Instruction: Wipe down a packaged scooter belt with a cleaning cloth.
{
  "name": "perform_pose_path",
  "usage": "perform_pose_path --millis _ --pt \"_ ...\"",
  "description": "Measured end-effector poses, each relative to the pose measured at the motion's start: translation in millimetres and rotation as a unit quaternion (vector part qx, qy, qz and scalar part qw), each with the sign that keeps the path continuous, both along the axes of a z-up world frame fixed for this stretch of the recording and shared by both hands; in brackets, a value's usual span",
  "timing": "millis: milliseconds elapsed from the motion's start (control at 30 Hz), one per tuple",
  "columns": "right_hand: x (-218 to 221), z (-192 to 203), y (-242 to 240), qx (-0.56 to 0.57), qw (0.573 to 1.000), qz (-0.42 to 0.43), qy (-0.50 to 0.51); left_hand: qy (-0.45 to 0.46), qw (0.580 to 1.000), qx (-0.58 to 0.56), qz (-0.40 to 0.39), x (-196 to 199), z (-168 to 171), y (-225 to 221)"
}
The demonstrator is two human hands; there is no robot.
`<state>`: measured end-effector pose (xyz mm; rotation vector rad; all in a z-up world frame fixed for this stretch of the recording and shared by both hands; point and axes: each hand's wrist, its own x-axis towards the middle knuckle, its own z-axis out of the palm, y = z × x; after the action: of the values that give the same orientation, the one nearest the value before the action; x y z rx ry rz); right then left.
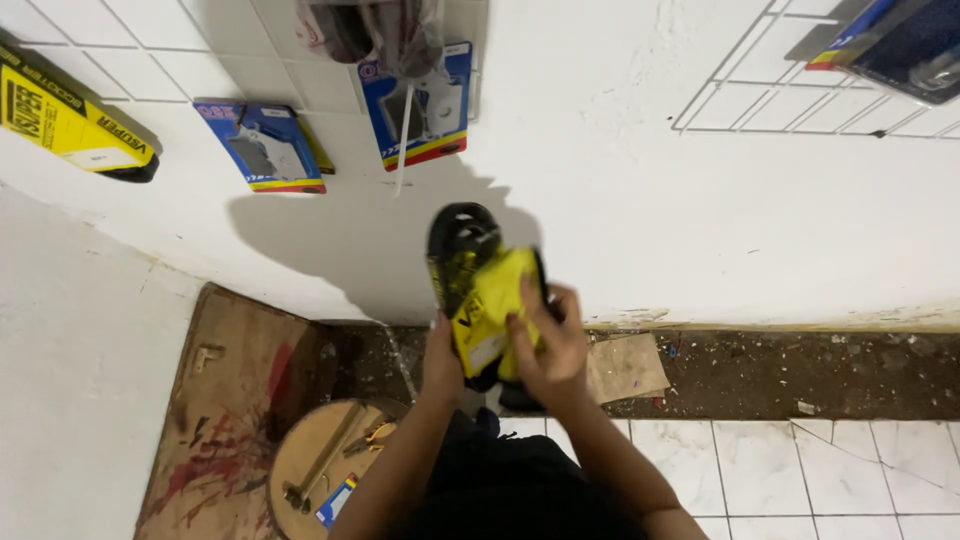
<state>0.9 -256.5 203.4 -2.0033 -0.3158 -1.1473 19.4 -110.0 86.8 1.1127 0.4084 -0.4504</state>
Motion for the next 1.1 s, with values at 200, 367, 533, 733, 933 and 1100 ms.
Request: perform_pose_path --millis 200,367,533,733,933,1100 --pt "-9.6 6.3 13.3 -0.011 0.998 0.011 -0.055 -0.152 0.988 -0.014 -0.006 -16.1 -12.8 -18.2" --pt "18.5 26.6 -27.9 0.054 0.998 -0.019 -0.014 -0.124 0.966 -0.204 0.097 -28.3 -112.3 -34.2" --pt "-9.1 -12.3 -5.4 0.046 0.999 0.015 -0.012 -0.001 0.999 -0.029 0.028 -12.9 -22.6 -17.0" --pt "14.3 2.4 -25.5 0.080 0.997 0.011 -0.023 -0.376 0.921 0.095 -0.025 -40.0 -98.4 -10.0" --pt "-16.8 -12.9 -6.4 0.042 0.999 0.021 -0.011 -0.250 0.950 -0.187 -0.014 -33.1 -131.0 -2.1" --pt "12.2 -7.7 -28.2 0.075 0.996 0.000 -0.039 -0.216 0.962 -0.158 -0.050 -42.4 -89.2 -3.5"
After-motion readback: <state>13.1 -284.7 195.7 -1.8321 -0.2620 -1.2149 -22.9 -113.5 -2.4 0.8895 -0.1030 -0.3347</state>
